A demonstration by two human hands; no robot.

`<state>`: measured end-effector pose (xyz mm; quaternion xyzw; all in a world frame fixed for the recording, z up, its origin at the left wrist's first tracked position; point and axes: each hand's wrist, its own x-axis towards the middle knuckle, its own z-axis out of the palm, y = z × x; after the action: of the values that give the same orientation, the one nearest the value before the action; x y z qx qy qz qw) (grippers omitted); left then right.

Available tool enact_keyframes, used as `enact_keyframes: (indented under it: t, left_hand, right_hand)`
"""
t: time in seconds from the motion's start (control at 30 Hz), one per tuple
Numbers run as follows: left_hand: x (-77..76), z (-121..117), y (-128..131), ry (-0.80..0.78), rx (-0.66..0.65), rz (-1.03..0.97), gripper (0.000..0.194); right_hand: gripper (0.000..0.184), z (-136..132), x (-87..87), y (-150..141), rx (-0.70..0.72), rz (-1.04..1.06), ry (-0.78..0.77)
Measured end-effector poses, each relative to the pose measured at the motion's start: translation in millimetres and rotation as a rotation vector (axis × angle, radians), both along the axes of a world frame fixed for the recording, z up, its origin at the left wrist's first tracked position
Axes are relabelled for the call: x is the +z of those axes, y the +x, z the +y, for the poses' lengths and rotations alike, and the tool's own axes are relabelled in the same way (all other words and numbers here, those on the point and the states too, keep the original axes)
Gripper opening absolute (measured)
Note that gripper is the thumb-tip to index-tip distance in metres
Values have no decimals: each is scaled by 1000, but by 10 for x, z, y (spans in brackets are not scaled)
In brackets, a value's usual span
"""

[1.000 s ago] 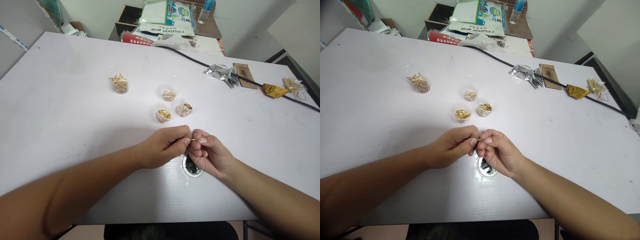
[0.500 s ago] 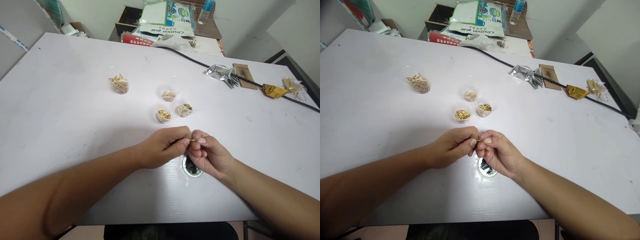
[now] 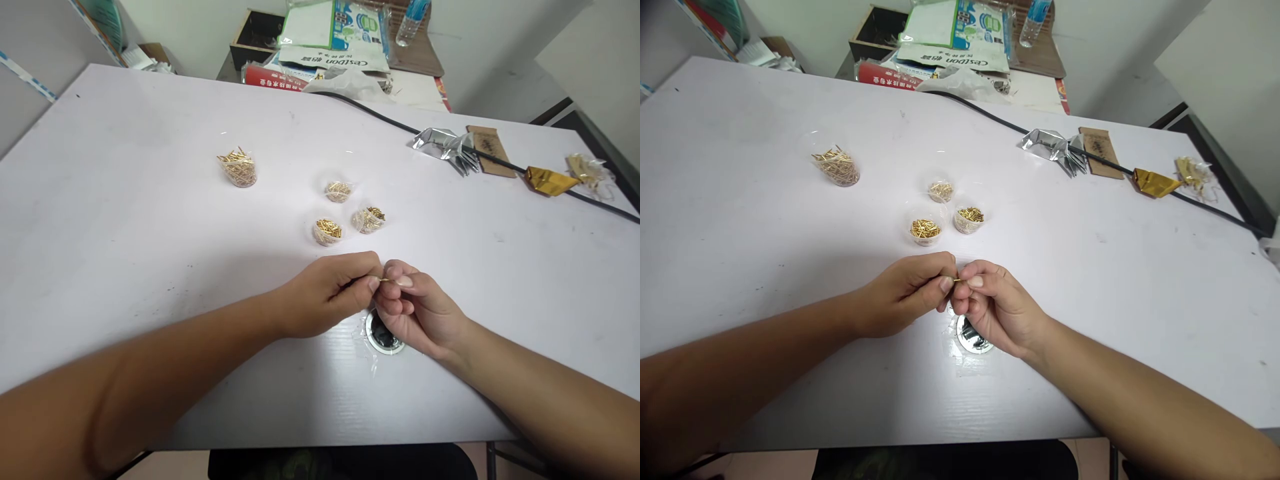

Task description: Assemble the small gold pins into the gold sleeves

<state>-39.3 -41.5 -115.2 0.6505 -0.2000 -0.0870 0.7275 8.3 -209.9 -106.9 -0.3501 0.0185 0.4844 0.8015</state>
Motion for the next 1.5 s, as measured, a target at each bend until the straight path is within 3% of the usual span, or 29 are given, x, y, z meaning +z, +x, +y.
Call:
enact_keyframes:
  t: [0.57,0.9,1.27,1.5]
  left_hand:
    - [-16,-9,-22,124,70,-70,17]
    - [-11,-11,-22,272,132,-140,19]
    - [-22,-10,-18,316,141,-130,20]
    - [-27,-9,-5,233,109,-103,21]
  right_hand:
    - [13,29,-47,-19,-65,-27,-101]
    - [6,31,-66,-28,-50,-70,-37]
    - [10,41,-59,-33,-38,-26,-51]
    - [12,42,-54,-14,-80,-21,-42]
